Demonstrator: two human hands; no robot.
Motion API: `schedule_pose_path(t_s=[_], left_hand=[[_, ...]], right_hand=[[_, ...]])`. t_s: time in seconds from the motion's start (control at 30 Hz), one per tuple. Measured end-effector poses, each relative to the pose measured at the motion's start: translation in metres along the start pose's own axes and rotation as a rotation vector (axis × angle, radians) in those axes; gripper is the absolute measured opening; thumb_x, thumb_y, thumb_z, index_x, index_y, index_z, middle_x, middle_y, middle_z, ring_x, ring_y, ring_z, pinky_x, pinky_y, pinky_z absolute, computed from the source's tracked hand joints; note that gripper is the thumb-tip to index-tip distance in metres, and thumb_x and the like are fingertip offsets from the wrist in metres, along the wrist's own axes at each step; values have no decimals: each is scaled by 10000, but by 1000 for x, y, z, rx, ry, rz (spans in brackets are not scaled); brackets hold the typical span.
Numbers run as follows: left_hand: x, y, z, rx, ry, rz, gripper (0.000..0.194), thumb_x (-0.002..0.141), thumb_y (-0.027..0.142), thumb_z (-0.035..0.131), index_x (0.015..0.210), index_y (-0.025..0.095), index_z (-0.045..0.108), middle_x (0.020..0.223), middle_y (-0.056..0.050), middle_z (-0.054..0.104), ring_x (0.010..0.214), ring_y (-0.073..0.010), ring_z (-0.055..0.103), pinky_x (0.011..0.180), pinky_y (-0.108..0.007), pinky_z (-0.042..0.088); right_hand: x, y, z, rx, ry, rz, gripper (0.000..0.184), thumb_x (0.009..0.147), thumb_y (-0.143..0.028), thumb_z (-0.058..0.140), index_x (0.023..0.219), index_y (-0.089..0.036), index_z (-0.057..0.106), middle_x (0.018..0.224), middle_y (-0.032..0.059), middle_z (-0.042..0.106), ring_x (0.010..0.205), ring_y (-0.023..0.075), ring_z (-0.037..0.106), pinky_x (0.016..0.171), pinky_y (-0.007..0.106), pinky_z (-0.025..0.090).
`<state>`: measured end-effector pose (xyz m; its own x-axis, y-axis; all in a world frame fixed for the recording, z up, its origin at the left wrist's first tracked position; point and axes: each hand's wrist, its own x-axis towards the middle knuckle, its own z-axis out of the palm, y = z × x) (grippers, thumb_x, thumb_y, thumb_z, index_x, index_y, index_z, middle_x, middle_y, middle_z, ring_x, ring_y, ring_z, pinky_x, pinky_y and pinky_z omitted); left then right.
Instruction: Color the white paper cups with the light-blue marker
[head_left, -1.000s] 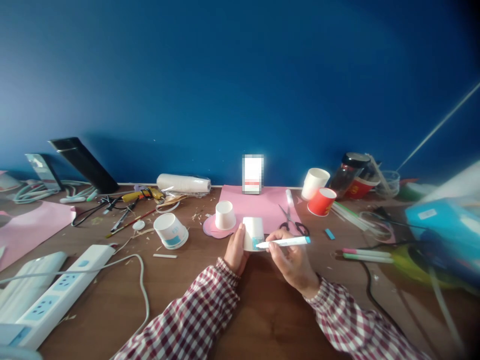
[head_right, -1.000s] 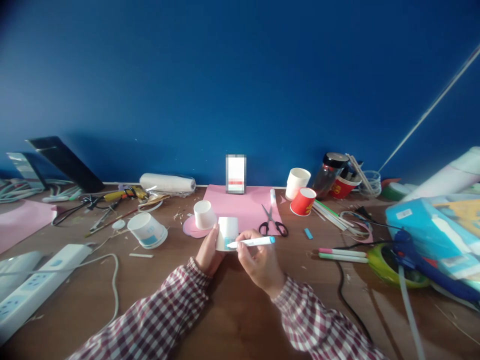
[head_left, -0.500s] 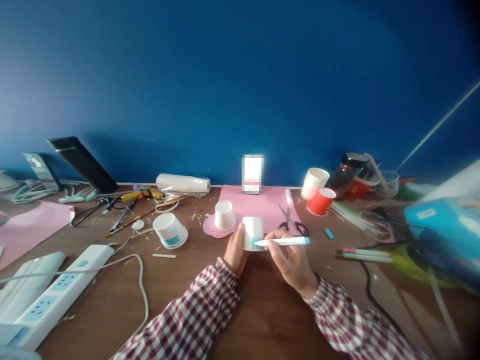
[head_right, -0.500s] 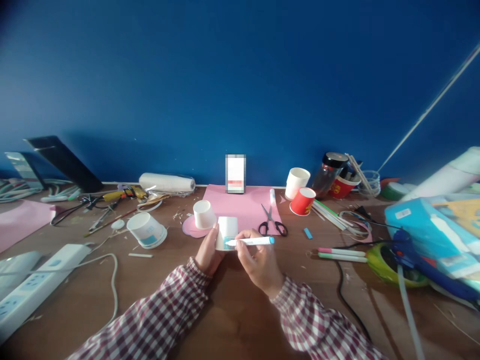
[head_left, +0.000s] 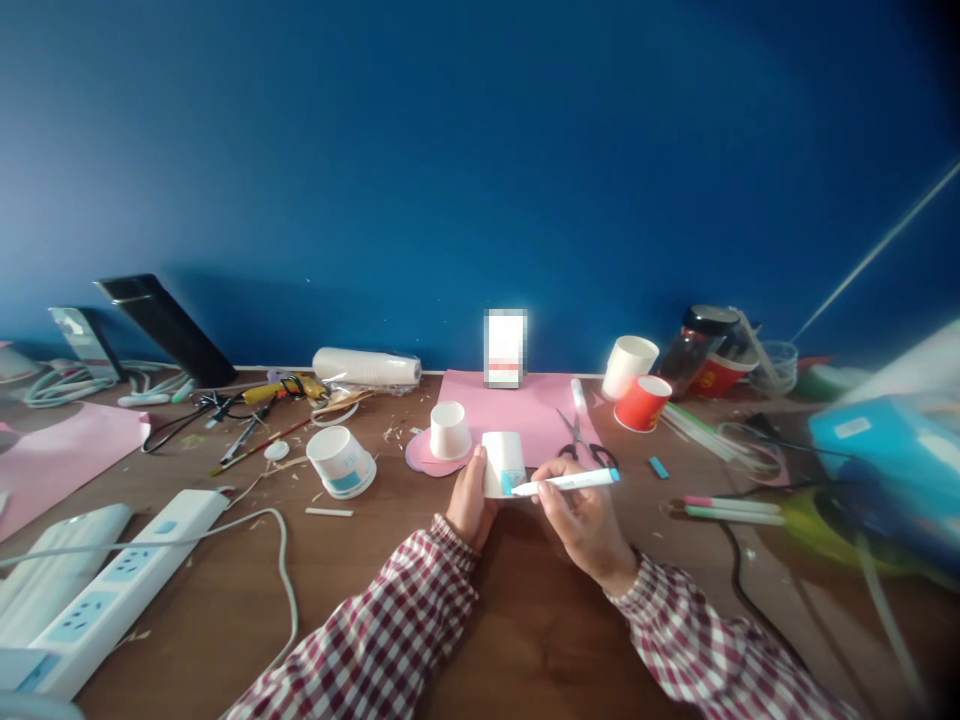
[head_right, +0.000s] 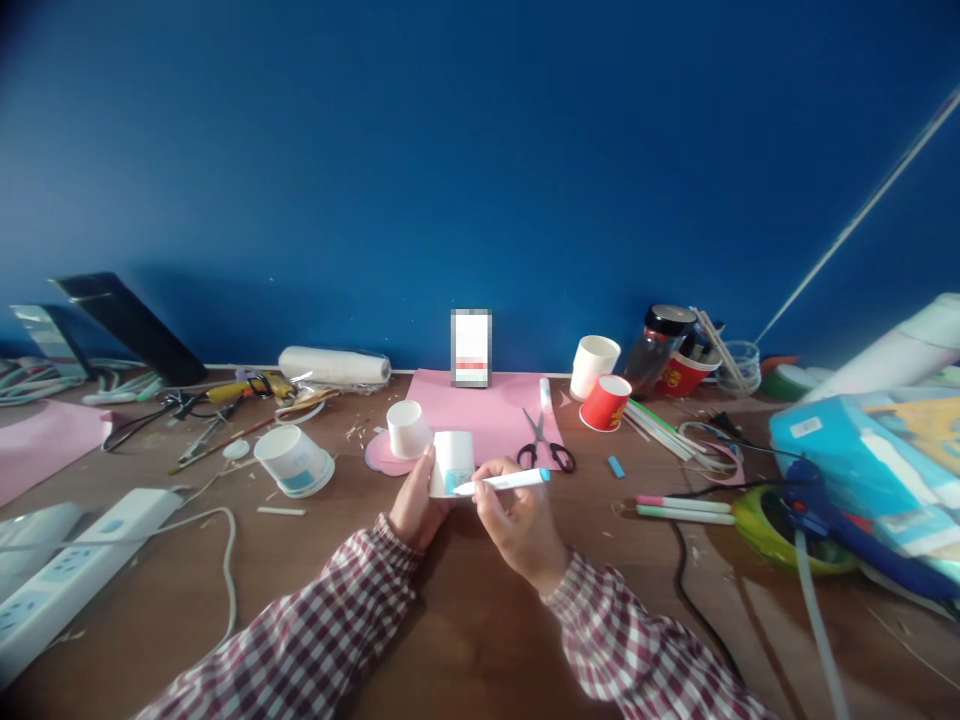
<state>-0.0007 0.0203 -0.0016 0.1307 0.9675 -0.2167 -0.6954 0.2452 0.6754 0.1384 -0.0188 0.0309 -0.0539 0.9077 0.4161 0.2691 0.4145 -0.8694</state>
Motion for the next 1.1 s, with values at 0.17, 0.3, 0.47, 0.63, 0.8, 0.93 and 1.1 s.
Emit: schedule_pose_path(t_s=[0.17, 0.3, 0.47, 0.63, 0.8, 0.93, 1.1], left_hand=[[-1, 1, 1, 9, -12, 7, 451, 750, 543, 735, 875, 128, 611, 729, -35, 633, 670, -164, 592, 657, -306, 483], [-1, 1, 1, 30, -10, 16, 474, 731, 557, 747, 876, 126, 613, 731, -29, 632, 673, -161, 590, 648, -296, 480], [-1, 1, 1, 16, -16, 20, 458, 734, 540, 750, 876, 127, 613, 738, -25, 633, 669, -152, 587, 651, -291, 481], [-1, 1, 1, 20, -5, 19, 467, 722, 548, 757, 863, 128, 606, 724, -22, 631, 664, -152, 588, 631, -282, 471], [0, 0, 0, 7, -3, 23, 444, 741, 533, 747, 868, 132, 602, 730, -22, 631, 662, -150, 590, 635, -283, 474], [0, 1, -1, 25, -10, -6, 463, 766, 549, 714, 908, 120, 614, 772, -48, 650, 706, -174, 607, 674, -310, 499], [0, -1, -1, 26, -25, 10, 428, 794, 521, 696, 931, 121, 627, 805, -58, 663, 728, -177, 613, 708, -319, 512]], right_hand=[[-1, 2, 1, 37, -22, 11, 162, 923, -297, 532, 855, -181, 621, 716, 19, 628, 607, 141, 597, 538, 232, 478], [-1, 2, 1, 21, -35, 25, 174, 925, -305, 523, 846, -182, 617, 700, 17, 608, 585, 136, 559, 512, 230, 442], [0, 0, 0, 27, -62, 40, 177, 925, -310, 520, 849, -179, 614, 700, 18, 600, 574, 133, 535, 500, 232, 417], [-2, 2, 0, 19, -67, 55, 177, 928, -316, 523, 858, -181, 614, 708, 17, 592, 596, 136, 537, 513, 233, 420], [-1, 5, 1, 49, -59, 41, 170, 932, -309, 526, 863, -183, 618, 717, 16, 610, 610, 133, 557, 549, 237, 452], [2, 3, 0, 103, 18, 50, 177, 930, -318, 532, 847, -183, 610, 698, 7, 608, 621, 135, 593, 559, 231, 483], [5, 4, 1, 120, 90, 34, 158, 926, -321, 556, 874, -184, 613, 713, 13, 645, 662, 146, 646, 625, 248, 541]])
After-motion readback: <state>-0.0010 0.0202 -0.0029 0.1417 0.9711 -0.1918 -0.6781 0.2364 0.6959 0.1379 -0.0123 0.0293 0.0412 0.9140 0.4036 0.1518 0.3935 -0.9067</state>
